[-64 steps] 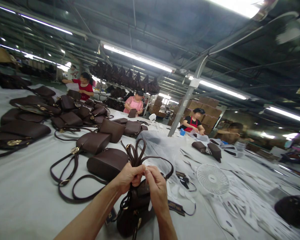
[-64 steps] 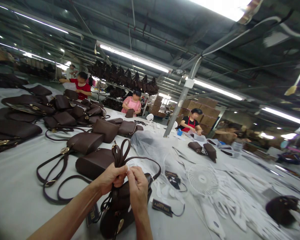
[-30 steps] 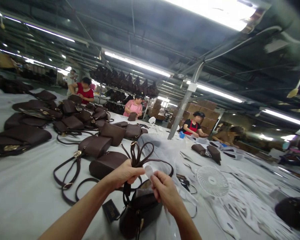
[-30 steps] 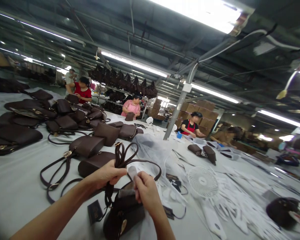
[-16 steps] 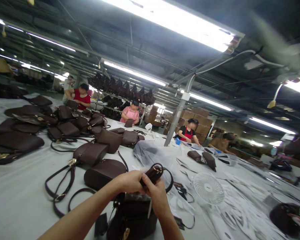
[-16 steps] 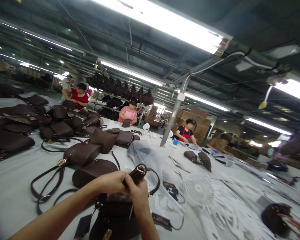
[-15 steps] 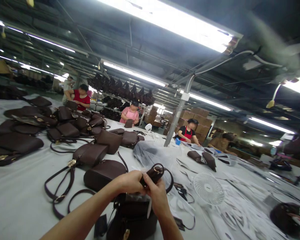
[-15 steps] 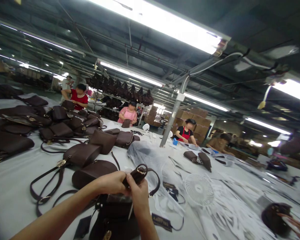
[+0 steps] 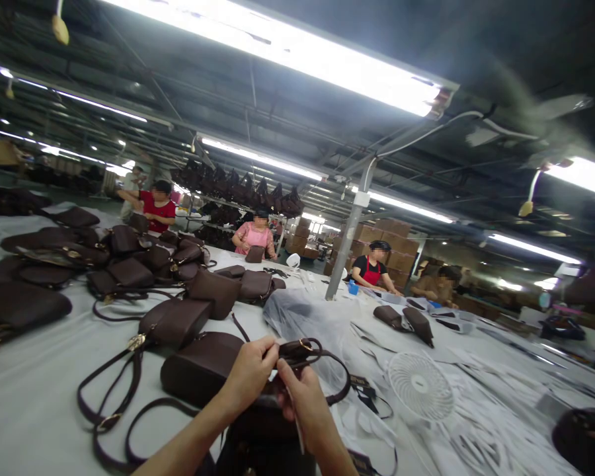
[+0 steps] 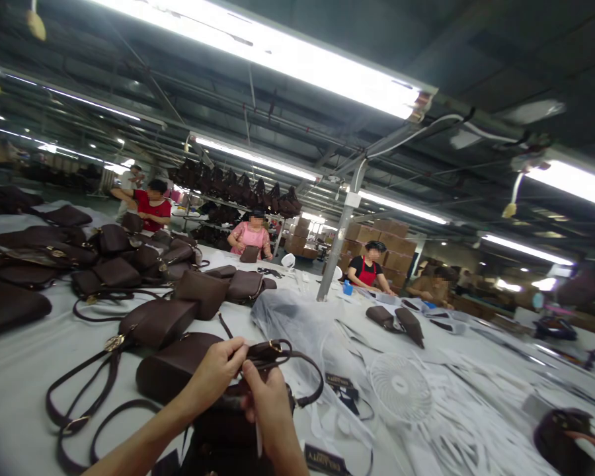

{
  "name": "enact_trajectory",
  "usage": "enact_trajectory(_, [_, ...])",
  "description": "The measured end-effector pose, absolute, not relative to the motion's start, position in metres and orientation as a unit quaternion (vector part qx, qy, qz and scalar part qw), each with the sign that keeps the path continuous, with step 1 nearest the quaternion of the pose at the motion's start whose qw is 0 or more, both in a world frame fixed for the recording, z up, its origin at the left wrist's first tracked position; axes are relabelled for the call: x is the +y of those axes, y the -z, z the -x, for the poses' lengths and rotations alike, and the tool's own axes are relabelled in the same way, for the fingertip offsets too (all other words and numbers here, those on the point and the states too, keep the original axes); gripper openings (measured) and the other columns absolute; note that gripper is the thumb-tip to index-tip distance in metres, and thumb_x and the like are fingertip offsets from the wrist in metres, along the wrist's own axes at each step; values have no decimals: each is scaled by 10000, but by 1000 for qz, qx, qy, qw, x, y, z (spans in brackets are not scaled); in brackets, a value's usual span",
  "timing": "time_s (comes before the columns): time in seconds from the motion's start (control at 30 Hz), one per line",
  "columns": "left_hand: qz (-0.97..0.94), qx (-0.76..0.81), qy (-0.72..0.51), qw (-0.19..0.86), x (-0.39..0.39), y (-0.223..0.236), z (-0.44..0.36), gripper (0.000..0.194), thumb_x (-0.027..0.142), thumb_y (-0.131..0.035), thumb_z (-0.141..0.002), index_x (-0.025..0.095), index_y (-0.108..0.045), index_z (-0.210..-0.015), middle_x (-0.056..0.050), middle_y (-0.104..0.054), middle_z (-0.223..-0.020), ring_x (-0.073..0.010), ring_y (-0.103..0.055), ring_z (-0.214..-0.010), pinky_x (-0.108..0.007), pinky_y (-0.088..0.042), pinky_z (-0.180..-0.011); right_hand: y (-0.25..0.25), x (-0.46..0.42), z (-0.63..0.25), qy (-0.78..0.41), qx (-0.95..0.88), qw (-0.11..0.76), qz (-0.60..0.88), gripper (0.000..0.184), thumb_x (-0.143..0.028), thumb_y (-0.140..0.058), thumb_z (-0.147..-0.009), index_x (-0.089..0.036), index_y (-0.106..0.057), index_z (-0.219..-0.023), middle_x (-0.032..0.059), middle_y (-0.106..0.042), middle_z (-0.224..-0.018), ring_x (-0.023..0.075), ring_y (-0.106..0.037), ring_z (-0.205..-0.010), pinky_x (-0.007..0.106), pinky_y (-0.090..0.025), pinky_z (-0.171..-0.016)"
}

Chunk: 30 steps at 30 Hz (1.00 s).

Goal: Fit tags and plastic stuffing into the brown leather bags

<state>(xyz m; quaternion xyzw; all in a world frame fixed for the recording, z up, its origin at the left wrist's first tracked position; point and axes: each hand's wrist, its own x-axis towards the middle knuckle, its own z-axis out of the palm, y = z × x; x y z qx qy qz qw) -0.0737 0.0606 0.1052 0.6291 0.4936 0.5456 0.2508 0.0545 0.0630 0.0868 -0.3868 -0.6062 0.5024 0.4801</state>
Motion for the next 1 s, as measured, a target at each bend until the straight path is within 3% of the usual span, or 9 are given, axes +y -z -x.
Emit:
enact_trajectory(0.1, [-652,506,-527,204,62,-110,80,299,319,-425,-877,191,-476,-611,37,-441,-550,-130,-415,-550,-240,-274,-555,-86,51,-68,-425,-654,454,430,394,-472,-655,-778,-172,-594,-1026,-76,-531,-492,90,-450,-331,179,-271,-320])
enact_trajectory(0.23, [-683,493,-511,171,63,-109,77,267,293,-440,-867,184,-566,-658,-2,-555,-667,-158,-506,-656,-248,-341,-633,-97,33,-83,-376,-696,465,398,258,-420,-637,-817,-171,-650,-885,-29,-596,-527,107,-539,-431,192,-391,-404])
enact_trajectory(0.33, [-690,479,-515,173,64,-108,72,264,282,-445,-856,175,-627,-697,-28,-608,-755,-168,-553,-719,-254,-386,-683,-109,29,-93,-494,-694,437,289,360,-386,-745,-734,-194,-666,-1029,62,-724,-918,191,-686,-812,248,-544,-617])
enact_trajectory(0.43, [-676,465,-531,212,61,-108,69,260,275,-455,-843,170,-647,-702,-18,-615,-715,-160,-563,-691,-244,-410,-661,-119,31,-103,-562,-693,398,215,621,-338,-812,-669,-268,-599,-1248,64,-653,-1214,243,-595,-1148,368,-527,-906])
enact_trajectory(0.5, [-666,453,-545,234,59,-108,69,234,261,-472,-831,168,-665,-738,-13,-639,-708,-159,-579,-697,-242,-426,-677,-124,34,-107,-543,-699,401,237,497,-385,-756,-739,-264,-637,-1206,62,-682,-1121,222,-646,-1035,346,-555,-831])
enact_trajectory(0.57, [-658,446,-558,239,58,-108,68,210,256,-489,-829,165,-665,-761,-8,-657,-716,-157,-589,-704,-239,-433,-691,-128,38,-109,-483,-698,440,293,321,-449,-674,-808,-216,-708,-1026,59,-696,-946,153,-662,-737,239,-538,-589])
enact_trajectory(0.67, [-653,445,-574,215,56,-108,65,179,252,-497,-841,169,-630,-754,4,-644,-707,-145,-584,-690,-229,-429,-676,-133,42,-105,-455,-671,475,342,343,-504,-641,-815,-164,-684,-815,26,-653,-746,35,-436,-412,155,-286,-342])
enact_trajectory(0.77, [-662,454,-569,176,55,-105,61,160,220,-468,-856,180,-600,-775,14,-627,-702,-136,-579,-666,-226,-418,-659,-133,47,-98,-492,-642,461,365,389,-541,-636,-788,-152,-617,-788,-1,-631,-621,14,-353,-331,146,-217,-310])
enact_trajectory(1.0, [-688,479,-541,65,49,-94,54,151,220,-384,-912,201,-525,-864,23,-566,-668,-134,-564,-594,-224,-394,-595,-122,59,-86,-471,-633,420,448,358,-507,-644,-696,-162,-563,-741,-24,-602,-459,100,-517,-325,165,-356,-304])
